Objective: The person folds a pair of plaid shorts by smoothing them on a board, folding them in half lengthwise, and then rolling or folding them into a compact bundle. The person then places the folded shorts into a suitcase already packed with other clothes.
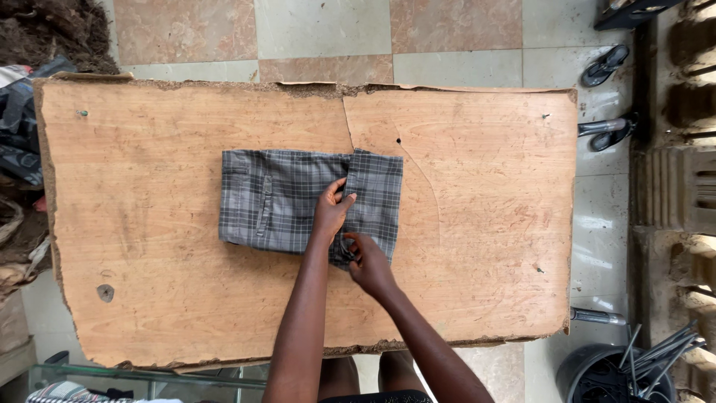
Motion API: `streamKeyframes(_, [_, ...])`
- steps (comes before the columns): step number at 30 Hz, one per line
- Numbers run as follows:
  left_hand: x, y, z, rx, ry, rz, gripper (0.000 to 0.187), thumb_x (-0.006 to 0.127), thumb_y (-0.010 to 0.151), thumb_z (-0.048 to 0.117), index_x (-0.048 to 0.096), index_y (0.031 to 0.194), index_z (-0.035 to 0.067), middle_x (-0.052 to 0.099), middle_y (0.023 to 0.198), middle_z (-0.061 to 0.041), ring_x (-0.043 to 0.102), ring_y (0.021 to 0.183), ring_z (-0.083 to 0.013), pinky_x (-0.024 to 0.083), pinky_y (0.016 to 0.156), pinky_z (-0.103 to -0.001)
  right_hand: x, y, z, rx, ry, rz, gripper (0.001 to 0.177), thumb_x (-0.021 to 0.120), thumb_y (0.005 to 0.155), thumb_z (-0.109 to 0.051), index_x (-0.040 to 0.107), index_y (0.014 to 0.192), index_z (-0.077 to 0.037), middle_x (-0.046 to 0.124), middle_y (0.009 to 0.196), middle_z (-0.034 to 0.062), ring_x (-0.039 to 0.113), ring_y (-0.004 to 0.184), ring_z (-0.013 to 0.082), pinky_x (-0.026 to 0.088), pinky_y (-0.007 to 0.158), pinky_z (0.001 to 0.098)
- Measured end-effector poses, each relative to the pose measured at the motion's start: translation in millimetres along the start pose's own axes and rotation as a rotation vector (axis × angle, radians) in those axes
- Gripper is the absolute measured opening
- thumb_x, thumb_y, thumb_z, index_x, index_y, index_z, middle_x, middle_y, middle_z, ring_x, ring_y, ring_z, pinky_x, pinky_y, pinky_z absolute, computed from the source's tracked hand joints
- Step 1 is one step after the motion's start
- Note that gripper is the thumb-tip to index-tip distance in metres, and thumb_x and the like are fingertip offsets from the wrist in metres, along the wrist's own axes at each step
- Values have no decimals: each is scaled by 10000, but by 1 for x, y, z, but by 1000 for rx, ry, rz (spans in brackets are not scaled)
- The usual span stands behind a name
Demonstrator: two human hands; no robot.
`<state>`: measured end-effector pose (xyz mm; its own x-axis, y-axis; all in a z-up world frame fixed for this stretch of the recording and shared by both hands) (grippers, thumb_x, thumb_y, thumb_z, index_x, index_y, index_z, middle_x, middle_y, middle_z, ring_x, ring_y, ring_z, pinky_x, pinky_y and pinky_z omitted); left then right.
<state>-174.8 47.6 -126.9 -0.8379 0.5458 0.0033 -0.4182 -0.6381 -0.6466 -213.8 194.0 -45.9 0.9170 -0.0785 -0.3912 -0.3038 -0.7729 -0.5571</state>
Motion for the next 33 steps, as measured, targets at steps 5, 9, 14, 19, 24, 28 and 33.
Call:
streamKeyframes(5, [-3, 7, -5, -8, 1, -27, 622, 727, 933, 162, 499, 1507, 86, 771, 1191, -116, 722, 1064, -160, 572, 890, -338, -5, -1, 22, -17, 288, 23, 392, 765, 816, -2, 703, 1199, -58, 698, 1073, 83, 664, 965, 207, 579, 868, 354])
streamKeyframes(9, [-4, 5, 0, -38, -9, -35, 678, 788, 897, 205, 485, 1491, 86, 757, 1168, -124, 719, 1061, -163, 590, 858, -354, -3, -6, 7, -59, 342, 36, 366, 771, 852, -69, 702, 1211, -79, 731, 1122, 47, 698, 996, 172, 588, 910, 332])
streamKeyframes(14, [0, -7, 11, 37, 78, 45, 663, 797, 870, 202, 539, 1463, 58, 769, 1146, -150, 733, 992, -213, 579, 810, -392, 0, -4, -14, -47, 129, -20, 327, 735, 907, -118, 691, 1231, -101, 707, 1182, 66, 699, 1034, 208, 584, 913, 350])
streamKeyframes(19, [-2, -16, -12, 139, 279, 126, 518, 727, 939, 264, 633, 1399, 43, 813, 1107, -171, 783, 939, -211, 606, 770, -378, -45, 8, -20, -263, -94, 436, 233, 680, 970, -103, 692, 1202, -109, 661, 1286, 107, 605, 1277, 284, 492, 1099, 427])
streamKeyframes(24, [-15, -40, -8, 531, 460, 333, 519, 729, 1073, 334, 581, 1461, 23, 736, 1185, -211, 694, 1059, -281, 588, 782, -380, -51, 33, -16, -341, -372, 520, 619, 555, 1052, -366, 369, 1600, -145, 302, 1672, 148, 216, 1574, 311, 185, 1238, 486])
streamKeyframes(28, [-17, -53, -1, 174, 310, 227, 566, 682, 977, 373, 557, 1463, 112, 737, 999, -120, 707, 754, -220, 589, 660, -391, -35, 55, -4, -304, -550, 447, 641, 402, 1089, -474, 288, 1651, -187, 202, 1739, 74, 95, 1617, 232, 79, 1286, 472])
streamKeyframes(33, [-15, -91, 17, 284, 610, 202, 677, 777, 875, 268, 482, 1467, 123, 719, 898, -66, 704, 731, -192, 570, 670, -357, -35, 70, 5, -253, -685, 520, 670, 345, 1085, -528, 271, 1654, -183, 178, 1740, 66, 95, 1613, 215, 37, 1281, 477])
Point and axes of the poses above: each hand's wrist, its own y-axis towards the middle knuckle, its own x-axis out of the palm, z = x × y, the point moved 7 cm from there along y, towards the middle knuckle
